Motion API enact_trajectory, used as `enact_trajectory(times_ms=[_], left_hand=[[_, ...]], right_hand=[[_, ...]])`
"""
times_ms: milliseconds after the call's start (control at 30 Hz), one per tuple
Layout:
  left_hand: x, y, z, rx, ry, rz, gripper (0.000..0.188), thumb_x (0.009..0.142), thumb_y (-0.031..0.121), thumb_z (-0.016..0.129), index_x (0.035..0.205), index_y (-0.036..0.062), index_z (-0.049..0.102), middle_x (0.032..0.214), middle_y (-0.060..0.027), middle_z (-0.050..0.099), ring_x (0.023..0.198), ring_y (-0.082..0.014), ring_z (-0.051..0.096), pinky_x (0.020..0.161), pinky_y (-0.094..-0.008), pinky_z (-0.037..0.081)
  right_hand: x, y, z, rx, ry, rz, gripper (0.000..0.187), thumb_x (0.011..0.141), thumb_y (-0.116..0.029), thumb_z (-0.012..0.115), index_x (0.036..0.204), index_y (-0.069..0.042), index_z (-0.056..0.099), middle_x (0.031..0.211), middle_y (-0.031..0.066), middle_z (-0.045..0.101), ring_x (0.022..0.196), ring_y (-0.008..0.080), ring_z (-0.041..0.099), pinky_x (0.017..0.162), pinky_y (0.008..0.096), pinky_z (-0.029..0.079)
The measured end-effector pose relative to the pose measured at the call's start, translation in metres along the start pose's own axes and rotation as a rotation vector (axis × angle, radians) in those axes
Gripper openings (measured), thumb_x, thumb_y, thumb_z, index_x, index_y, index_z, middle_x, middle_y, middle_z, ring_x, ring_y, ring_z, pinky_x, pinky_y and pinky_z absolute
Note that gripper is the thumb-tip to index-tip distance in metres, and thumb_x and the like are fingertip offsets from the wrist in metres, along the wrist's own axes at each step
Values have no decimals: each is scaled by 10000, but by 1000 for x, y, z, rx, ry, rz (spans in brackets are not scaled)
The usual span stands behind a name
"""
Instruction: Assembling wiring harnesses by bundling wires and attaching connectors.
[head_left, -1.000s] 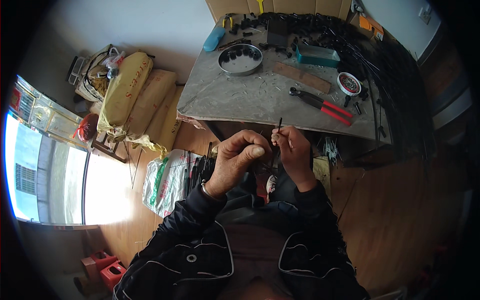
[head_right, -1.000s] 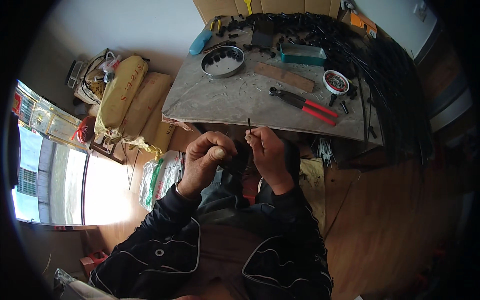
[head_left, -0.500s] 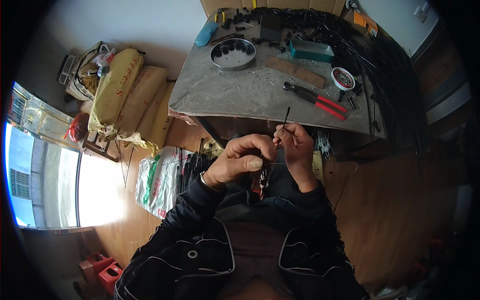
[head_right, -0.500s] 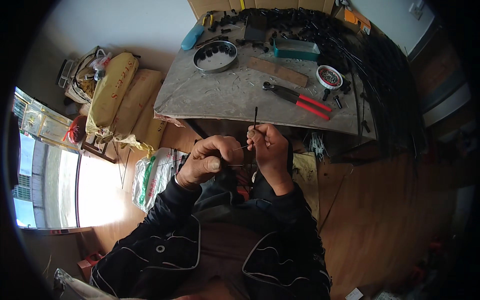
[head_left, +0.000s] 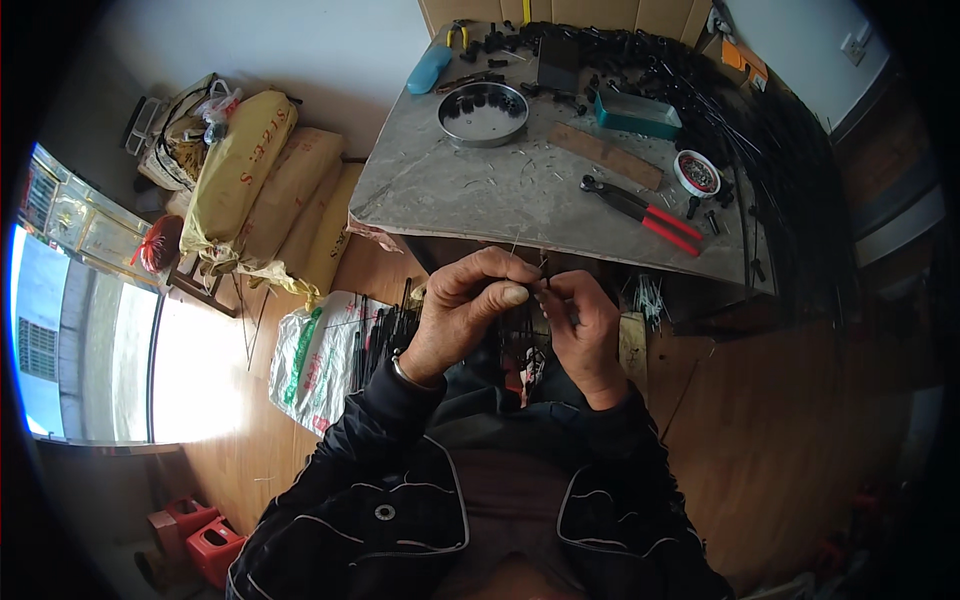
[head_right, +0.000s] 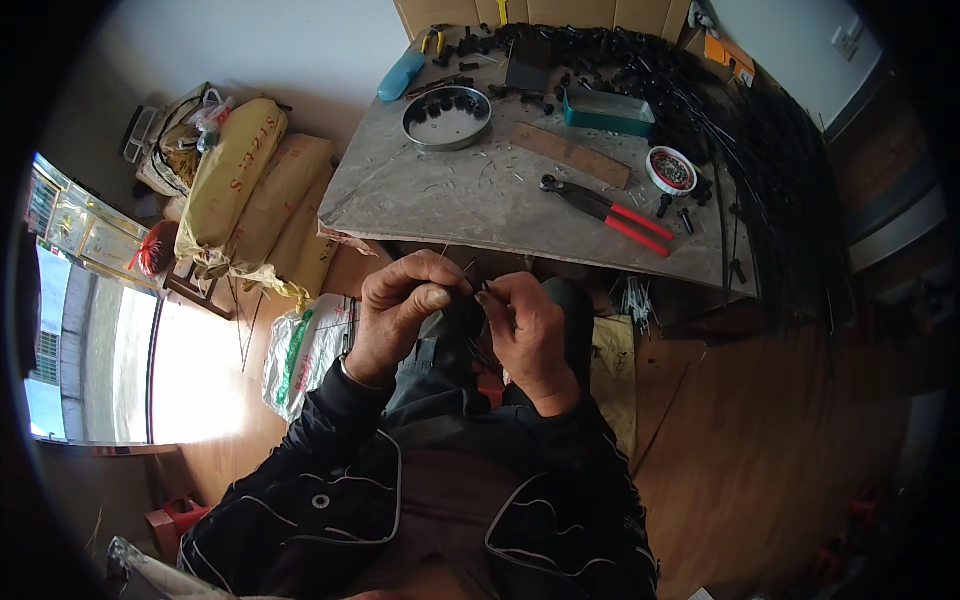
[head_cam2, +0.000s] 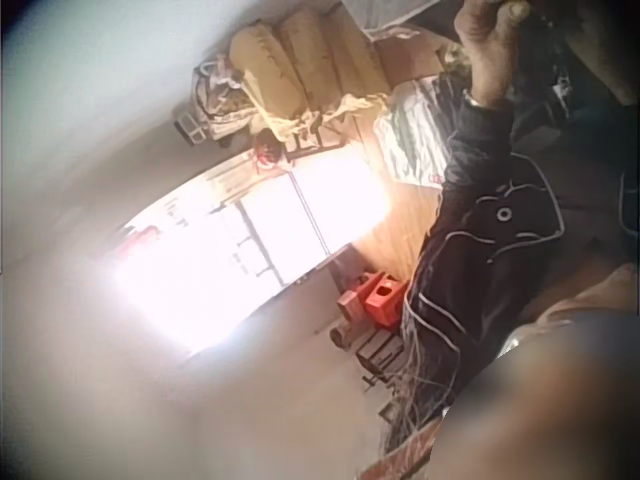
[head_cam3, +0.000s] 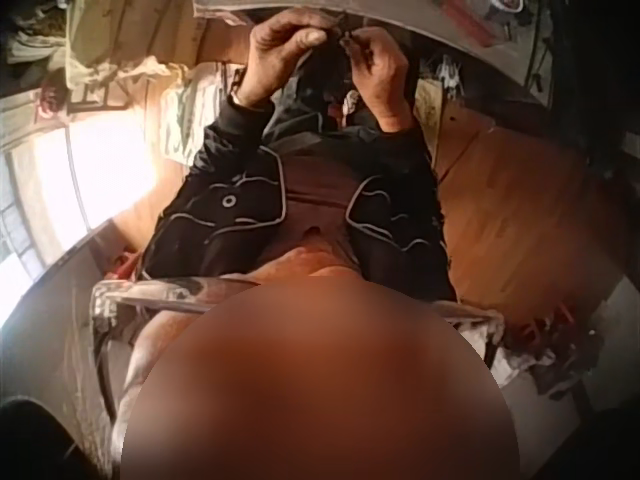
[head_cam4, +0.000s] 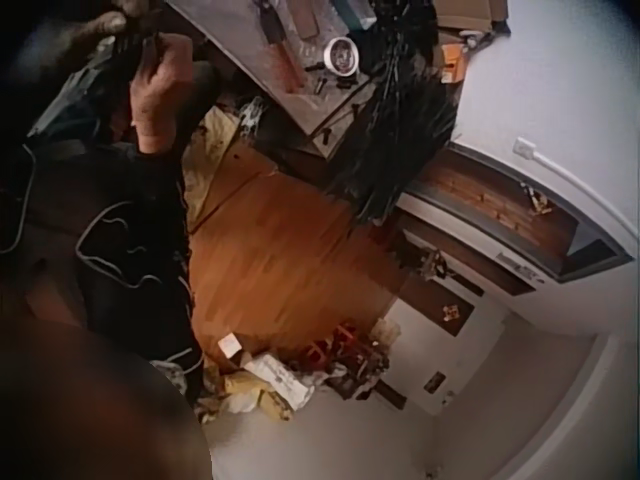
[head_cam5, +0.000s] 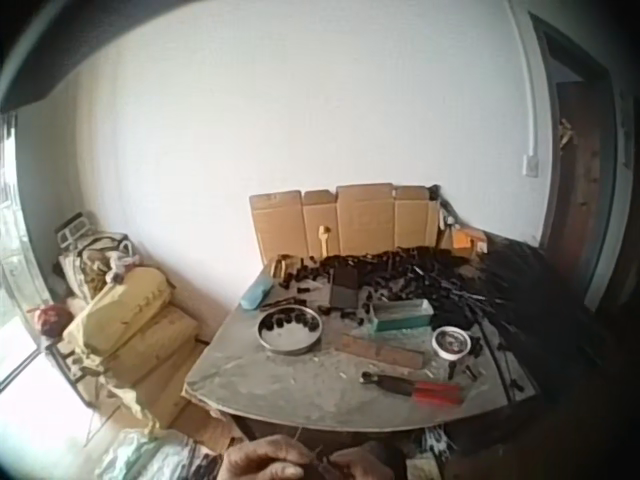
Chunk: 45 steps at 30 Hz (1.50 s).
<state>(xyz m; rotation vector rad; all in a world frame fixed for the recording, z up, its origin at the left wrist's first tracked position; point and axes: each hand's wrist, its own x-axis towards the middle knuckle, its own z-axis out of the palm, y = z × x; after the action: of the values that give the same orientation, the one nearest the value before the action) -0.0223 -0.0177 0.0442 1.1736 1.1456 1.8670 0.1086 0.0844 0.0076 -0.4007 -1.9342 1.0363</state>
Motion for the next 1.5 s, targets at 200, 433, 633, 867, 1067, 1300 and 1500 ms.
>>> enact_trajectory(times_ms=[200, 433, 633, 867, 1067, 1300, 1500], left_hand=[[-4, 3, 3, 100, 75, 69, 154, 867, 71, 672, 998, -6, 647, 936, -85, 651, 886, -153, 613, 793, -270, 490], [-3, 5, 4, 145, 116, 57, 170, 876, 95, 676, 1006, -11, 646, 933, -70, 660, 855, -125, 615, 756, -248, 491], [-3, 6, 5, 157, 135, 30, 180, 876, 105, 680, 1012, -10, 655, 921, -51, 663, 843, -105, 605, 738, -229, 481], [-3, 6, 7, 176, 163, 26, 172, 875, 91, 678, 1012, -12, 661, 904, -39, 664, 839, -100, 608, 745, -228, 483], [-2, 3, 8, 217, 190, 1, 165, 875, 67, 673, 1019, -12, 659, 936, -39, 667, 854, -93, 608, 753, -228, 485], [-1, 2, 11, 161, 267, -15, 196, 873, 56, 678, 1054, 3, 624, 899, -5, 633, 835, -66, 575, 765, -211, 474], [1, -1, 14, -40, 241, -32, 347, 855, 82, 703, 1150, 43, 524, 943, -11, 588, 869, -85, 555, 792, -235, 466]], right_hand=[[5, -3, 4, -72, 11, -58, 121, 798, 39, 665, 859, -11, 573, 816, 117, 594, 664, 287, 606, 576, 337, 483], [5, -2, 7, -60, 12, -61, 117, 796, 35, 663, 869, -6, 581, 819, 130, 595, 705, 316, 613, 598, 361, 483], [4, -2, 8, -83, 7, -50, 101, 806, 23, 653, 874, -4, 585, 824, 140, 594, 715, 329, 611, 604, 370, 484], [4, -4, 10, -73, 19, -51, 89, 814, 19, 644, 874, -9, 585, 817, 134, 591, 716, 335, 611, 601, 381, 482], [3, -5, 10, -74, 19, -44, 92, 810, 18, 649, 868, -11, 585, 809, 135, 587, 706, 339, 608, 590, 376, 478], [6, -5, 2, 214, -157, 132, 93, 873, -76, 652, 909, -3, 609, 774, 79, 614, 669, 190, 609, 588, 299, 460], [6, -3, 1, 760, -266, 552, 173, 904, -176, 653, 927, -8, 619, 775, 3, 611, 697, 76, 574, 641, 221, 448]])
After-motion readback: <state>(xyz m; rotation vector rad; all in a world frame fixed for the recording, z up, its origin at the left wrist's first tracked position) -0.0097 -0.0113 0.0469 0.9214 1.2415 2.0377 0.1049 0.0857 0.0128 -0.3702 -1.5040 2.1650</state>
